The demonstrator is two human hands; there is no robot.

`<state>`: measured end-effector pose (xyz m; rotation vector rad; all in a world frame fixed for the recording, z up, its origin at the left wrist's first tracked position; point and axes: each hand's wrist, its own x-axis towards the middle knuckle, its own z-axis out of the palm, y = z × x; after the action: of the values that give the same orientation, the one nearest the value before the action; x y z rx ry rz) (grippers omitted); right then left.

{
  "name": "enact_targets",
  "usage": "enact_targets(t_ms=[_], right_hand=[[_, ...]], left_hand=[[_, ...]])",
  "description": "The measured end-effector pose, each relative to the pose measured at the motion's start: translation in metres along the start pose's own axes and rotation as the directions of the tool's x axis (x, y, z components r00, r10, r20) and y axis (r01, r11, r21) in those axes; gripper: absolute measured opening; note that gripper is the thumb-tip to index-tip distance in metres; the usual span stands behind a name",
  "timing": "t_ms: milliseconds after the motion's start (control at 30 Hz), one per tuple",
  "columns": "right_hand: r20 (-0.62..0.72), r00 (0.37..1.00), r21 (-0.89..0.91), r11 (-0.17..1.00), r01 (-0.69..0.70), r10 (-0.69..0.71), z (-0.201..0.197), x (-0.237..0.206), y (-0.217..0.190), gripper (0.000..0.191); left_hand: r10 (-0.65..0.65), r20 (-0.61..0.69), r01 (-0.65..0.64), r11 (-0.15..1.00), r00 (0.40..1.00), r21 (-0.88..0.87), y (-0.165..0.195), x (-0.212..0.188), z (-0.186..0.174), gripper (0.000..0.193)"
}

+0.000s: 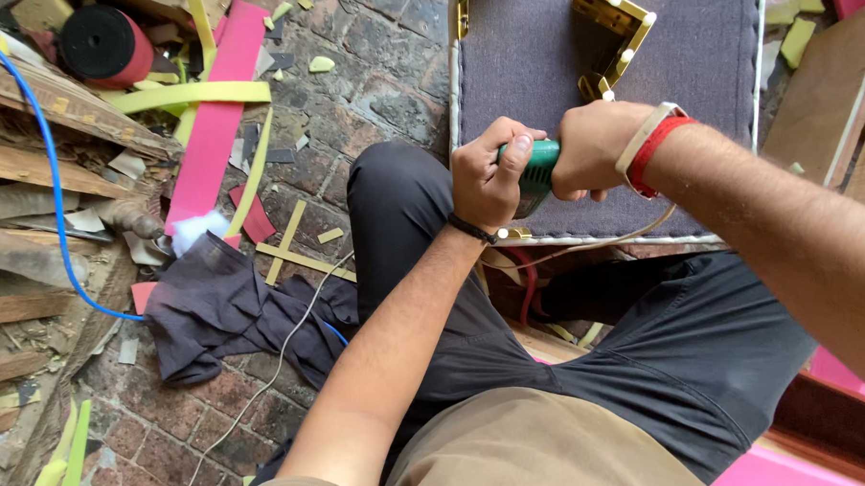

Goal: The person uses a corded drill to attach metal legs to a square upholstered furniture piece. They position the legs, insert screws, and drive them in with the drill, working on multiple corners of the piece.

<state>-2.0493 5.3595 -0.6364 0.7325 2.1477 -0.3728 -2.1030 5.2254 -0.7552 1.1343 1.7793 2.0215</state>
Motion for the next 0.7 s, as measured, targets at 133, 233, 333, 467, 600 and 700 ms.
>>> enact_targets(t_ms=[133,233,333,467,600,700], right_hand=[[-0.041,0.999,0.184,0.982,0.030,-0.023,0.008,-0.002,0.015,0.024],[-0.067,0.998,0.319,0.948,0.017,0.005,0.019,-0.003,0.032,0.022],[-0.121,0.993,0.493,0.867,0.073,-0.015,0.037,-0.005,0.054,0.022],[-0.119,0.993,0.592,0.803,0.066,0.005,0.066,0.000,0.086,0.026],[-0.148,0.989,0.700,0.705,0.114,-0.012,0.091,0.008,0.117,0.025],[-0.189,0.978,0.769,0.606,0.204,-0.090,0.103,0.015,0.132,0.025]], left_hand=[[-0.022,0.089,0.024,0.999,0.996,-0.025,-0.001,0.009,0.005,0.033],[-0.049,0.184,0.054,0.998,0.982,-0.021,-0.002,0.015,0.013,0.032],[-0.041,0.295,0.049,0.999,0.955,-0.021,-0.005,0.020,0.027,0.031],[-0.046,0.425,0.062,0.998,0.904,-0.025,-0.008,0.027,0.050,0.032],[-0.186,0.508,0.112,0.979,0.841,0.173,-0.005,0.033,0.070,0.040],[-0.288,0.509,0.166,0.948,0.811,0.272,-0.003,0.034,0.076,0.047]])
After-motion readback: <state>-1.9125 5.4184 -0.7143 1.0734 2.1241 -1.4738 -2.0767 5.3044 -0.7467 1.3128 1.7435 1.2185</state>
